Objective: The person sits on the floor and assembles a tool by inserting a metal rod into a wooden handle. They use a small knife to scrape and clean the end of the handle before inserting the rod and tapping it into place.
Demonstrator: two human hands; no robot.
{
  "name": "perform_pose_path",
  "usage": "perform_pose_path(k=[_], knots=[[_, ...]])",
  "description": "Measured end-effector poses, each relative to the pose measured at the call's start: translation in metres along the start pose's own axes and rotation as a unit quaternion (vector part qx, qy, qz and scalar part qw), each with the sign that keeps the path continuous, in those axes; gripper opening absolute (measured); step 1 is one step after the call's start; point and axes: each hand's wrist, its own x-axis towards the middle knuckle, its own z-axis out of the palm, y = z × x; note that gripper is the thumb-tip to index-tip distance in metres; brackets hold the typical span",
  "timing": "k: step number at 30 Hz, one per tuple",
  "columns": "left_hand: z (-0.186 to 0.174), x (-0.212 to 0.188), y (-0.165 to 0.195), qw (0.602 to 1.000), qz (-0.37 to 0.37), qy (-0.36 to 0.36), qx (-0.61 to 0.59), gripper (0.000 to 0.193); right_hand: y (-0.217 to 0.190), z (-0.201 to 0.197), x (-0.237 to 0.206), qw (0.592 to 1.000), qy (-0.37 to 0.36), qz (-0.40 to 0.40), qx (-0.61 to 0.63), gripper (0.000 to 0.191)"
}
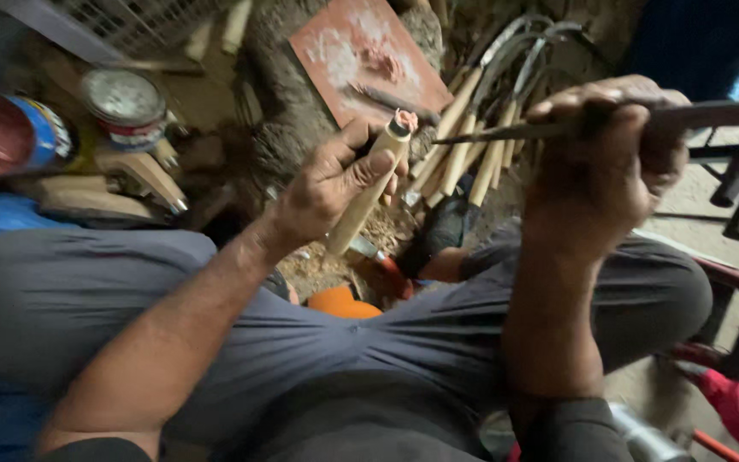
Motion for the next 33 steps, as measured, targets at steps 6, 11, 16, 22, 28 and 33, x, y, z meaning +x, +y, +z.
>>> perform_pose_path(k=[6,11,16,22,28,33], knots=[[0.011,0.007,-0.009,0.993,-0.047,-0.036,-0.098,0.039,0.002,-0.001,-0.003,1.0,-0.014,0.016,0.001,0.01],[0.016,0.015,-0.009,0.993,-0.072,-0.042,-0.087,0.043,0.003,-0.007,0.001,1.0,-0.007,0.006,-0.007,0.011],[0.018,0.023,-0.014,0.998,-0.044,-0.05,-0.021,0.048,0.008,-0.015,0.002,1.0,0.009,-0.001,-0.015,0.014],[0.016,0.031,-0.022,0.998,-0.049,-0.048,-0.003,0.051,0.012,-0.026,0.001,0.999,0.031,0.011,-0.027,0.019],[0.015,0.038,-0.03,0.993,-0.056,-0.07,-0.075,0.049,0.015,-0.031,0.004,0.997,0.064,0.025,-0.022,0.023],[0.014,0.044,-0.036,0.993,-0.084,-0.067,-0.042,0.05,0.014,-0.027,0.009,0.996,0.071,0.013,-0.047,0.016]])
